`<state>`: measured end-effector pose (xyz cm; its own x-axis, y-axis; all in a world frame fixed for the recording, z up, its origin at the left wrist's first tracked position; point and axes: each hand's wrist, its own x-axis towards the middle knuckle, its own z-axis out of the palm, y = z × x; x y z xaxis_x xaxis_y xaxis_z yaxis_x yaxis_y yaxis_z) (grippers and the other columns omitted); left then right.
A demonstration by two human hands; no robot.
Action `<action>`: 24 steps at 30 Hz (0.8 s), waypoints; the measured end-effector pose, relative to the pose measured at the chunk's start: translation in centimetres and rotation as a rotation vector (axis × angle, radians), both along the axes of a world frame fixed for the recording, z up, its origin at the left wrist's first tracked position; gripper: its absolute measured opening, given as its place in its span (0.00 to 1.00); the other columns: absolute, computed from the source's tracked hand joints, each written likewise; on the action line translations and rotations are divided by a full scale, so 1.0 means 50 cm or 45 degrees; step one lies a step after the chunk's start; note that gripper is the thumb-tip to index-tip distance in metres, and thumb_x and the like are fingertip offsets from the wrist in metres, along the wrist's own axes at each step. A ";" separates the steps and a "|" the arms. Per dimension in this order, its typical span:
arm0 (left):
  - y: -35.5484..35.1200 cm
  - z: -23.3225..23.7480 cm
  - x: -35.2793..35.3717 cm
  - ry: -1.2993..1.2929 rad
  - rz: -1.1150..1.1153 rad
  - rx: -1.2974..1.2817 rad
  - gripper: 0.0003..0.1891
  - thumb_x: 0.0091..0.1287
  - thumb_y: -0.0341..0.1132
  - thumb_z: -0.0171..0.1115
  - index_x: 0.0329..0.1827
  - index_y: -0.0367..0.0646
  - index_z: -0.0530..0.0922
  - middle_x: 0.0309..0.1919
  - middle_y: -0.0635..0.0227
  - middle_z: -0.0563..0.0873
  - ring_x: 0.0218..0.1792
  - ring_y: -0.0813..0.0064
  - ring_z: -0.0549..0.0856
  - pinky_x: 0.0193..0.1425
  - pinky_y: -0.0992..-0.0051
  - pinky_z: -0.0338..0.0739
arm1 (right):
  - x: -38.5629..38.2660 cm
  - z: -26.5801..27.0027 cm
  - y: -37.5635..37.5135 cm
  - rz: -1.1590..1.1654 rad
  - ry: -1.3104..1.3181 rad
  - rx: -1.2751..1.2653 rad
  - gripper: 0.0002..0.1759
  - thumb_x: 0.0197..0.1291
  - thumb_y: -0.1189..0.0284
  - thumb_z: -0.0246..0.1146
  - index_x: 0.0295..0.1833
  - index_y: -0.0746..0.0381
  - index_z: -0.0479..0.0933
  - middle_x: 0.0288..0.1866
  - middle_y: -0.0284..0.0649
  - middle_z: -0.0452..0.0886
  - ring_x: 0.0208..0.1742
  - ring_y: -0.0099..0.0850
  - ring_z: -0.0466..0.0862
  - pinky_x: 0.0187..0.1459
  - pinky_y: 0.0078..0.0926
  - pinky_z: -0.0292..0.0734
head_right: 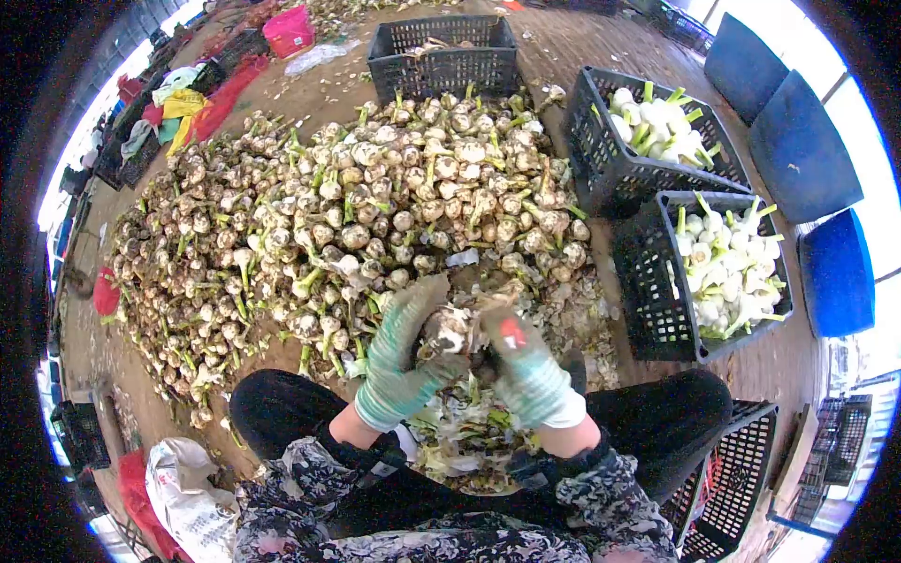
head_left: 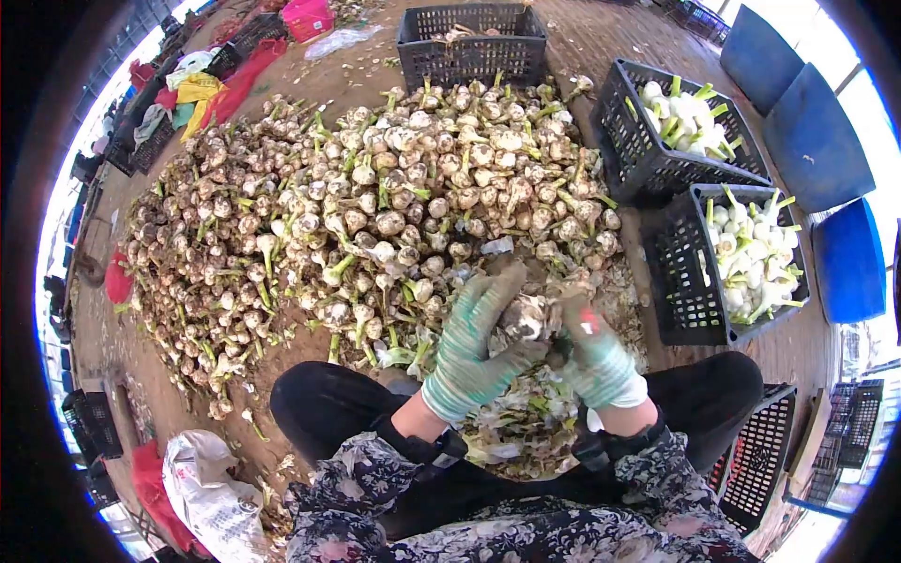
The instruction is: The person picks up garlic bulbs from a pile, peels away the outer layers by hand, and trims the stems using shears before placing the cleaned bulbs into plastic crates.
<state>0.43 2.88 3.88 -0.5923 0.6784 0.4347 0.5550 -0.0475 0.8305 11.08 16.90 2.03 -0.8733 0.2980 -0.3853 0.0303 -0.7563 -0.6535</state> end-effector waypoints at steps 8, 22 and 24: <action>-0.004 0.004 -0.003 -0.066 0.079 0.049 0.37 0.46 0.41 0.71 0.60 0.38 0.65 0.56 0.56 0.71 0.55 0.59 0.73 0.56 0.70 0.67 | -0.011 -0.024 -0.011 0.051 -0.075 0.232 0.25 0.54 0.61 0.63 0.55 0.59 0.66 0.49 0.34 0.75 0.45 0.27 0.77 0.43 0.24 0.75; -0.009 0.012 -0.010 0.106 0.053 0.078 0.39 0.45 0.41 0.72 0.61 0.38 0.65 0.57 0.55 0.71 0.55 0.58 0.73 0.56 0.68 0.68 | -0.020 -0.024 0.001 0.211 0.036 0.196 0.37 0.37 0.84 0.61 0.60 0.58 0.65 0.54 0.44 0.73 0.55 0.43 0.73 0.55 0.32 0.69; -0.007 0.003 -0.014 0.059 0.046 0.135 0.39 0.45 0.41 0.72 0.61 0.37 0.65 0.56 0.55 0.71 0.55 0.58 0.73 0.57 0.68 0.68 | -0.019 -0.015 -0.002 0.263 0.085 0.420 0.29 0.45 0.79 0.62 0.58 0.60 0.67 0.51 0.41 0.75 0.52 0.36 0.75 0.52 0.30 0.71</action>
<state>-0.25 2.52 4.03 -0.5934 0.6058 0.5300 0.5955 -0.1127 0.7954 10.12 16.81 1.29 -0.9479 0.2114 -0.2384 0.1090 -0.4880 -0.8660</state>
